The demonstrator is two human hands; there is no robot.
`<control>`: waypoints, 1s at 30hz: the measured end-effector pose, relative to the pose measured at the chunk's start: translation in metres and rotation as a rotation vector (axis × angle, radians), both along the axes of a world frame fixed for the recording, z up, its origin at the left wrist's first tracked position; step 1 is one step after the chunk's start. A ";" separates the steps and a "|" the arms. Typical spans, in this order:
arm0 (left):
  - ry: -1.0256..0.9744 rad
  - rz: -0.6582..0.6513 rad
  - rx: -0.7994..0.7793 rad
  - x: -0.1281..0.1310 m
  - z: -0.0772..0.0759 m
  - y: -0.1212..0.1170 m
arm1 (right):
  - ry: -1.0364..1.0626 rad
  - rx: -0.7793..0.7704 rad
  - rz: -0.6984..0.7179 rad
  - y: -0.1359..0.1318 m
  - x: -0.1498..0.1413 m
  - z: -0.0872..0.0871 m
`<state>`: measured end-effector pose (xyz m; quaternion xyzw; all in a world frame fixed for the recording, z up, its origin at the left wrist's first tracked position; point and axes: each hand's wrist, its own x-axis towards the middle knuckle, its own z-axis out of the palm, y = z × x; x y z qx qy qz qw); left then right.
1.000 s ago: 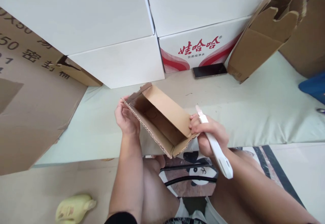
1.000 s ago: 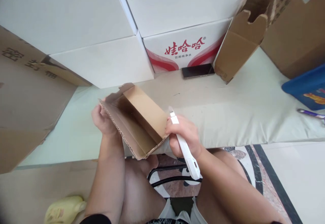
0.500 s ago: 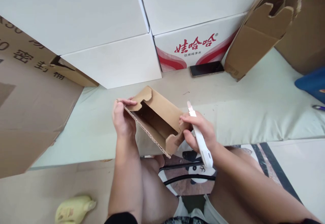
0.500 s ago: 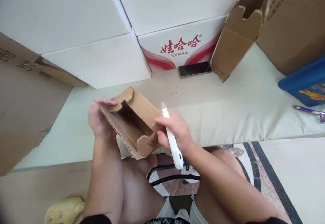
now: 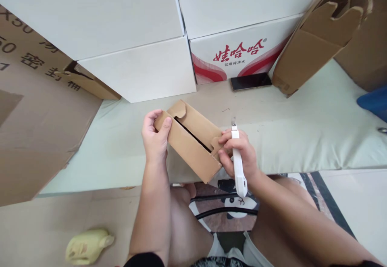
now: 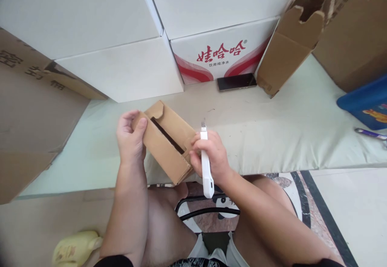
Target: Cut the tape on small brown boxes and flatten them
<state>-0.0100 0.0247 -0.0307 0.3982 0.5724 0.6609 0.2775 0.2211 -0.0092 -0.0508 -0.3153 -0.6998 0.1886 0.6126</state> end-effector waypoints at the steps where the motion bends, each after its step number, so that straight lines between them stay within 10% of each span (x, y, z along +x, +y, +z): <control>1: -0.015 0.000 -0.008 -0.001 0.000 0.000 | 0.015 -0.022 0.006 -0.001 0.000 -0.002; 30: -0.155 -0.050 -0.075 -0.009 0.013 0.001 | 0.058 -0.258 0.086 -0.002 0.007 -0.014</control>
